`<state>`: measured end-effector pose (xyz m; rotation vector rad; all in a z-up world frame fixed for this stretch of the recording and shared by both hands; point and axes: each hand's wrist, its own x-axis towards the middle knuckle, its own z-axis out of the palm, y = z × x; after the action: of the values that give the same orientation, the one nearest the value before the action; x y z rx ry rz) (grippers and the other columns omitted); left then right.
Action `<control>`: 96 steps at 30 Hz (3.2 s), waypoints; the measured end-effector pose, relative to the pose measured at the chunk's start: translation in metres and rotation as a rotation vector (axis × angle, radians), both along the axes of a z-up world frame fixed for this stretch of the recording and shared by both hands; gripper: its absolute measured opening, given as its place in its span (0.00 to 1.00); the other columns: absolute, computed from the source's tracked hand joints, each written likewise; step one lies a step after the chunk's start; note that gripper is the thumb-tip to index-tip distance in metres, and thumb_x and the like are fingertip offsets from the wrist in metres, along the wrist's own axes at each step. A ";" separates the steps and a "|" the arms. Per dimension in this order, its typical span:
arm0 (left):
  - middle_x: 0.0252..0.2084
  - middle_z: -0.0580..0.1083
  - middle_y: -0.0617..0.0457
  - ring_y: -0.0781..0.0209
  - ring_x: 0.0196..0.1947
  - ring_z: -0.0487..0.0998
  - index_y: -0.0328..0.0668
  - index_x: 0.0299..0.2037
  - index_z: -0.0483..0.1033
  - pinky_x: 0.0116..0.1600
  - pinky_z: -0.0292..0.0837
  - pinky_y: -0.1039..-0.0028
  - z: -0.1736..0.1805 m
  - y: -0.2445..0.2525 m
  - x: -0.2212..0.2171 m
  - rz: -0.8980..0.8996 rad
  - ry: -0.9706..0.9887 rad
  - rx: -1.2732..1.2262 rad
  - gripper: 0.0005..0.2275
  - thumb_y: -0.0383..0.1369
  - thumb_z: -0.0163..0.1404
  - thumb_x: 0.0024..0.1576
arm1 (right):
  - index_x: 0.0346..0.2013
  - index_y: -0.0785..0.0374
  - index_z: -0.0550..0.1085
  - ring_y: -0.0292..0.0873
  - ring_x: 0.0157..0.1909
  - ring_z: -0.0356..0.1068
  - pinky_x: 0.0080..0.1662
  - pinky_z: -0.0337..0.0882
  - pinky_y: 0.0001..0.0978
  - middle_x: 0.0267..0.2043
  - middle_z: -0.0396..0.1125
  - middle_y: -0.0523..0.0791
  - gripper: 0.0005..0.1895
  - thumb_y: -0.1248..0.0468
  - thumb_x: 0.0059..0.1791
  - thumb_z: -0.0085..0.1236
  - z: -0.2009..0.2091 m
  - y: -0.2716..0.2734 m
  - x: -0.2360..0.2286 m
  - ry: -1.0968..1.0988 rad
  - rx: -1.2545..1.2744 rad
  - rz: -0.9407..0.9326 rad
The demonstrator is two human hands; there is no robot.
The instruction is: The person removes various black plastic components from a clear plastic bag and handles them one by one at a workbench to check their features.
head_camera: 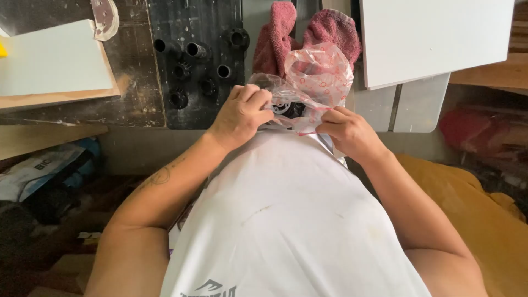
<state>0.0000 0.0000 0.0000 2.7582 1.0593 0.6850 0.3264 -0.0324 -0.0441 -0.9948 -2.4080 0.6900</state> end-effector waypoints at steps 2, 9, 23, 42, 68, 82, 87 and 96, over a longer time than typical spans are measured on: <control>0.40 0.63 0.60 0.60 0.44 0.66 0.54 0.27 0.75 0.47 0.63 0.69 0.000 -0.001 -0.006 0.003 0.006 0.015 0.12 0.27 0.53 0.64 | 0.31 0.57 0.79 0.47 0.36 0.67 0.41 0.75 0.36 0.35 0.65 0.42 0.09 0.73 0.52 0.60 0.001 0.000 0.006 0.013 -0.003 0.004; 0.37 0.64 0.60 0.60 0.41 0.69 0.56 0.27 0.77 0.45 0.66 0.70 0.002 -0.009 0.004 -0.006 -0.064 0.026 0.12 0.29 0.53 0.65 | 0.42 0.53 0.80 0.47 0.37 0.71 0.41 0.73 0.40 0.39 0.72 0.41 0.06 0.56 0.54 0.64 0.032 0.008 -0.020 0.013 0.064 0.008; 0.42 0.66 0.53 0.50 0.41 0.76 0.49 0.45 0.73 0.42 0.76 0.62 -0.005 -0.040 0.000 0.185 -0.051 -0.313 0.09 0.27 0.57 0.59 | 0.35 0.44 0.75 0.59 0.31 0.76 0.33 0.76 0.52 0.26 0.71 0.44 0.04 0.54 0.52 0.56 -0.001 0.008 -0.063 -0.291 -0.229 -0.059; 0.44 0.71 0.46 0.38 0.44 0.83 0.45 0.50 0.68 0.48 0.82 0.56 -0.062 -0.035 0.014 0.756 -0.229 -0.856 0.24 0.29 0.70 0.49 | 0.26 0.41 0.76 0.45 0.28 0.75 0.31 0.76 0.41 0.32 0.70 0.32 0.03 0.53 0.44 0.62 -0.066 0.021 -0.082 -0.372 -0.015 -0.233; 0.36 0.75 0.44 0.46 0.36 0.85 0.39 0.40 0.75 0.40 0.83 0.65 -0.073 -0.032 0.004 0.663 -0.318 -0.839 0.13 0.21 0.65 0.49 | 0.33 0.54 0.78 0.55 0.51 0.67 0.44 0.70 0.42 0.51 0.59 0.45 0.16 0.59 0.33 0.73 -0.056 0.033 -0.054 -0.391 0.005 -0.198; 0.38 0.75 0.46 0.48 0.39 0.85 0.40 0.43 0.74 0.42 0.83 0.65 -0.065 -0.028 -0.001 0.694 -0.234 -0.868 0.14 0.26 0.65 0.52 | 0.48 0.52 0.80 0.43 0.48 0.76 0.51 0.74 0.36 0.42 0.76 0.41 0.25 0.53 0.38 0.74 -0.010 0.046 -0.024 0.059 -0.349 -0.334; 0.40 0.75 0.46 0.48 0.41 0.84 0.41 0.44 0.74 0.44 0.83 0.64 -0.065 -0.027 -0.001 0.706 -0.212 -0.885 0.13 0.27 0.65 0.53 | 0.47 0.64 0.73 0.45 0.50 0.78 0.46 0.71 0.34 0.46 0.77 0.49 0.21 0.72 0.40 0.65 0.018 0.046 -0.011 0.241 -0.571 -0.447; 0.39 0.75 0.49 0.52 0.37 0.84 0.44 0.44 0.76 0.41 0.81 0.68 -0.074 -0.029 -0.004 0.689 -0.189 -0.857 0.15 0.29 0.68 0.51 | 0.45 0.56 0.62 0.39 0.40 0.78 0.44 0.82 0.26 0.40 0.74 0.46 0.17 0.74 0.49 0.58 0.025 0.051 0.041 0.958 -0.964 -0.686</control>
<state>-0.0044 -0.0285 -0.0743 1.5732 1.7413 0.3816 0.3669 0.0190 -0.0195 -1.2803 -0.7731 1.5976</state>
